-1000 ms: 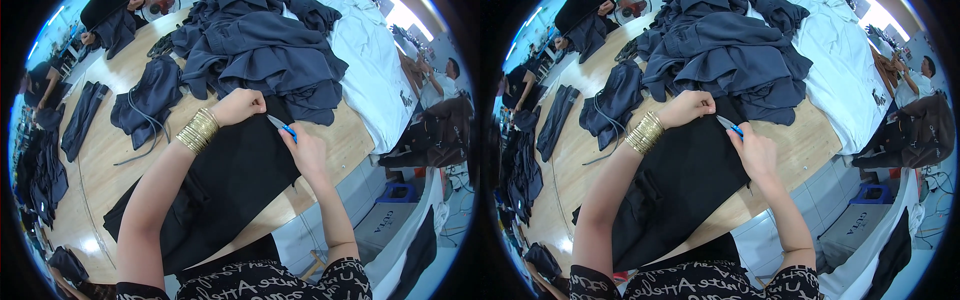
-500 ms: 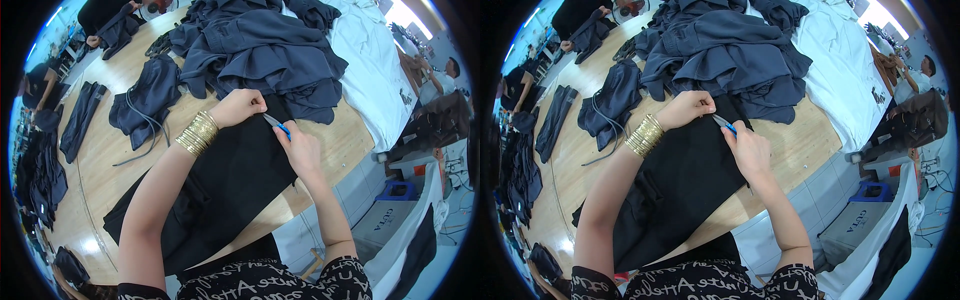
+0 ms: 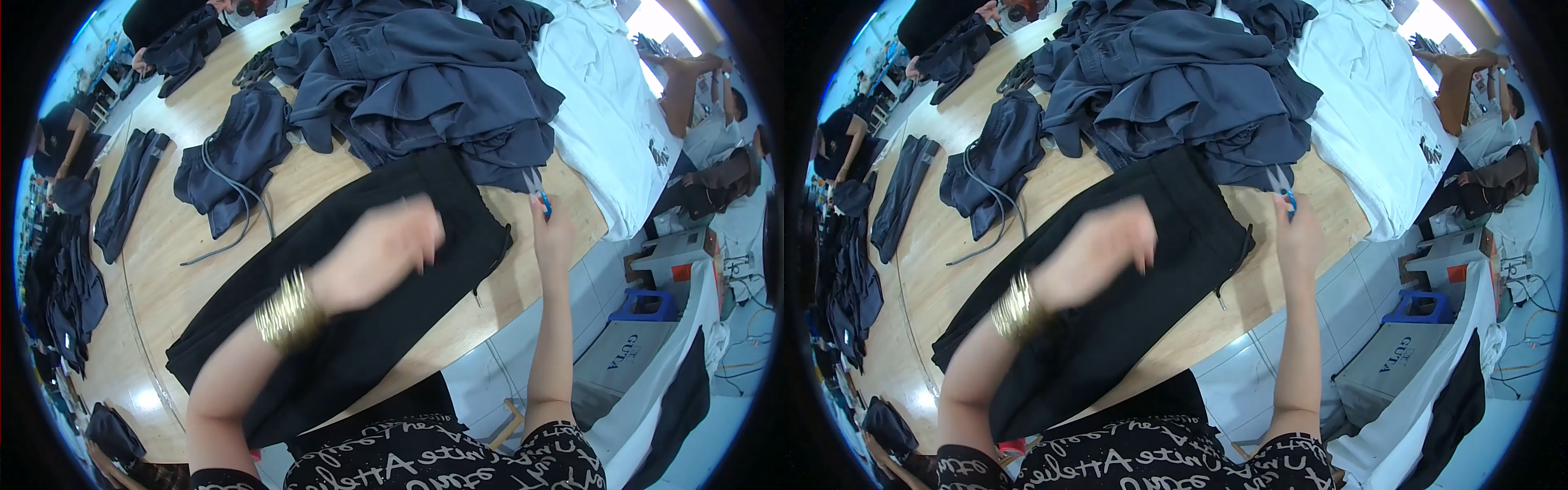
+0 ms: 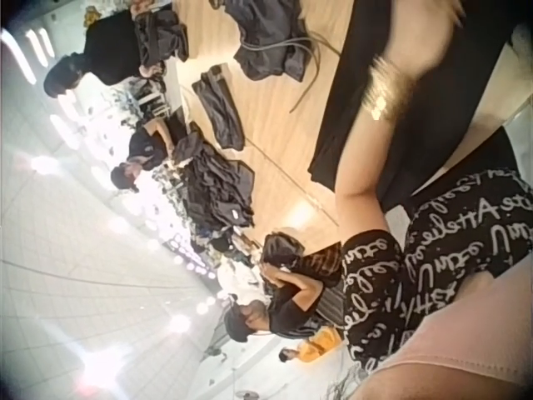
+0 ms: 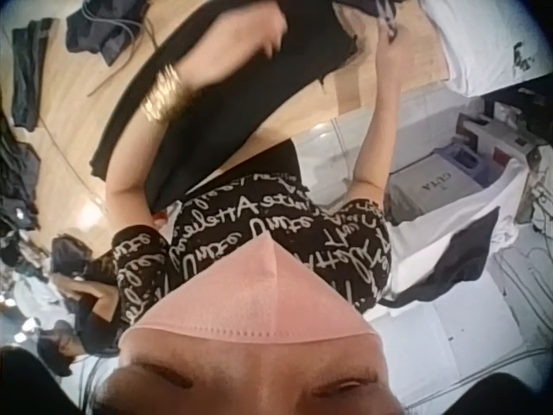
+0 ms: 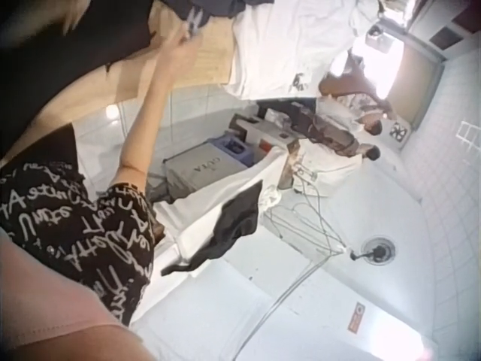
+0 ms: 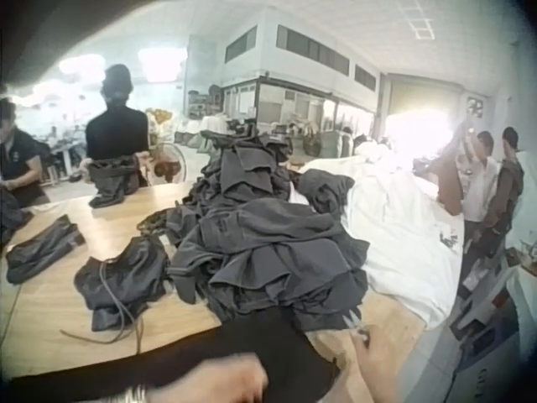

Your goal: Trimming threads and folding black pants on a work table in a garment factory.

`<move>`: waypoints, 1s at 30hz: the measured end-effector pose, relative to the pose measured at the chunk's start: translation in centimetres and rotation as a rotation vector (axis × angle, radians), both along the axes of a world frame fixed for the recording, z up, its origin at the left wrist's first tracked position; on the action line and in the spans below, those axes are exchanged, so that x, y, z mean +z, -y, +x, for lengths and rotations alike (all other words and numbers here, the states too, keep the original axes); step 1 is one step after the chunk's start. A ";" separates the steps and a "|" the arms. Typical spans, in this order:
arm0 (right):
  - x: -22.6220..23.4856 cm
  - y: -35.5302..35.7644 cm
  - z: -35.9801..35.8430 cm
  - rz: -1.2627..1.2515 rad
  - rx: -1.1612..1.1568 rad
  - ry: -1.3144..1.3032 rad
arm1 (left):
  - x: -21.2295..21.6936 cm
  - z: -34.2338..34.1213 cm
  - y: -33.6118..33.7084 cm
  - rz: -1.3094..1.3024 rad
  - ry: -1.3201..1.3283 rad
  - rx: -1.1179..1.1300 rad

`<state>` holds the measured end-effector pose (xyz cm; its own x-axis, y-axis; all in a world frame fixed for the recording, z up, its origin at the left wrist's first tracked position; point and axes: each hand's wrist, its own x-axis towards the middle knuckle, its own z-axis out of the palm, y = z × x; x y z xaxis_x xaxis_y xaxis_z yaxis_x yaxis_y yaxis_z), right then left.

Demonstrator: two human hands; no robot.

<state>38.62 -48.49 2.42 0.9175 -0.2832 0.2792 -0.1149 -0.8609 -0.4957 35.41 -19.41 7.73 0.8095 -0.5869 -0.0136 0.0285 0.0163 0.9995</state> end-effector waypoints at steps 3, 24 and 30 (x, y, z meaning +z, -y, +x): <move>-4.0 3.0 -0.2 -0.206 -0.031 0.065 | -1.1 -8.1 0.9 0.537 0.648 -0.286; 5.3 -2.5 4.4 0.657 0.463 -0.353 | 1.0 -18.2 -9.0 0.795 0.543 0.457; 5.3 -2.5 4.7 0.449 0.499 -0.542 | 1.7 -9.7 -2.5 0.584 0.766 0.167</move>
<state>43.36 -45.97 7.68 0.9382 0.2095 -0.2755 -0.0951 -0.6095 -0.7871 25.67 -16.92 9.46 0.7922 -0.5322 0.2987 -0.5898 -0.5420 0.5987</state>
